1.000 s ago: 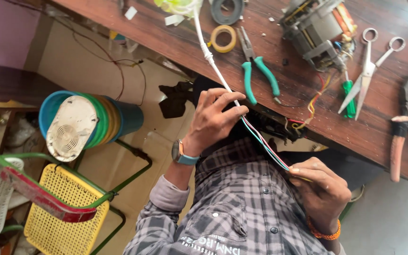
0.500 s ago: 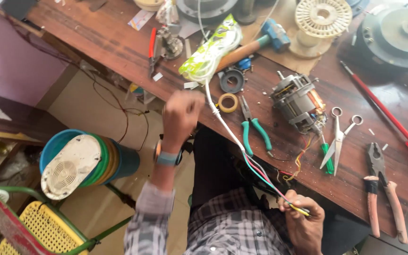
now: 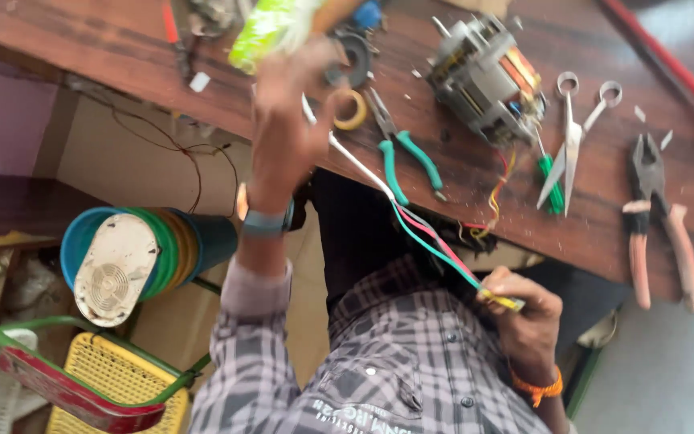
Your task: The person sits at a workbench rewiring an electric motor. They strip insulation from the motor's colored lead wires by hand, twist the bare ends together, cut a wire with scissors, and wrap the connections with tape, repositioning the motor on the bench as they work.
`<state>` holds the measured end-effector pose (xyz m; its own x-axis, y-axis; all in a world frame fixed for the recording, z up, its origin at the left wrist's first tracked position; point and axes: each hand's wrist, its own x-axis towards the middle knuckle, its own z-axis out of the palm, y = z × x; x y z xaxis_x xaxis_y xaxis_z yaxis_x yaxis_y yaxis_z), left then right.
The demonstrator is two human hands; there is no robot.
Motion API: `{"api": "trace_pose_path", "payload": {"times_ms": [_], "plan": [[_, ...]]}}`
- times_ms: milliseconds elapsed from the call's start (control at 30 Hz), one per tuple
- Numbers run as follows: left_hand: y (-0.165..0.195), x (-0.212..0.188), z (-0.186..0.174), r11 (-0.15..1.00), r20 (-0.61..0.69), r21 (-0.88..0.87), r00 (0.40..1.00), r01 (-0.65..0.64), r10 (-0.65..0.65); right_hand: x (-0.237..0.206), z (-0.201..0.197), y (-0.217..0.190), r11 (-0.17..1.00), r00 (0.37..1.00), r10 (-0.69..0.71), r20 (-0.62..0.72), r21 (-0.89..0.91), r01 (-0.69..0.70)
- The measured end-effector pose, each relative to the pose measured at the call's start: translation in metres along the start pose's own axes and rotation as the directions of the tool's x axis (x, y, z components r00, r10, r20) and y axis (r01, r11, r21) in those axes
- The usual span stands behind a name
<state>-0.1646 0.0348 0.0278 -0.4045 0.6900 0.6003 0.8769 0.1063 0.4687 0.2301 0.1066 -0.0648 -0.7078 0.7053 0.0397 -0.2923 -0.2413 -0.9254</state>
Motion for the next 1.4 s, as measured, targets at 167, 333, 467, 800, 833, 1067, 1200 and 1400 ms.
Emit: {"api": "trace_pose_path", "payload": {"times_ms": [167,333,467,800,833,1067,1200,1400], "plan": [[0.075,-0.032,-0.007,0.892,0.25,-0.434,0.935,-0.124,0.251,0.022,0.001,0.005,0.973,0.992,-0.119,-0.037,0.192,0.124],[0.115,-0.026,0.018,0.935,0.108,-0.322,0.986,0.152,-0.123,0.043,0.003,0.009,0.923,0.992,-0.125,0.031,0.371,0.105],[0.122,-0.02,0.047,0.963,0.147,-0.224,0.982,0.15,-0.119,0.047,0.004,0.023,0.872,0.99,-0.13,0.06,0.482,0.085],[0.153,-0.026,0.103,0.976,0.411,0.026,0.888,0.215,-0.207,0.038,-0.002,0.034,0.961,0.967,-0.03,0.253,-0.258,0.097],[0.155,-0.028,0.107,0.974,0.407,0.07,0.885,0.217,-0.226,0.039,-0.002,0.035,0.956,0.96,-0.03,0.279,-0.271,0.109],[0.167,-0.034,0.131,0.973,0.338,0.121,0.913,0.197,-0.227,0.042,-0.002,0.036,0.934,0.941,-0.09,0.326,-0.299,0.193],[0.168,-0.032,0.132,0.965,0.31,0.198,0.923,0.172,-0.228,0.042,-0.004,0.029,0.931,0.943,-0.1,0.318,-0.303,0.201],[0.142,-0.033,0.12,0.815,0.505,-0.181,0.763,0.55,-0.403,0.036,-0.008,0.028,0.957,0.937,-0.094,0.336,-0.23,0.178]]}}
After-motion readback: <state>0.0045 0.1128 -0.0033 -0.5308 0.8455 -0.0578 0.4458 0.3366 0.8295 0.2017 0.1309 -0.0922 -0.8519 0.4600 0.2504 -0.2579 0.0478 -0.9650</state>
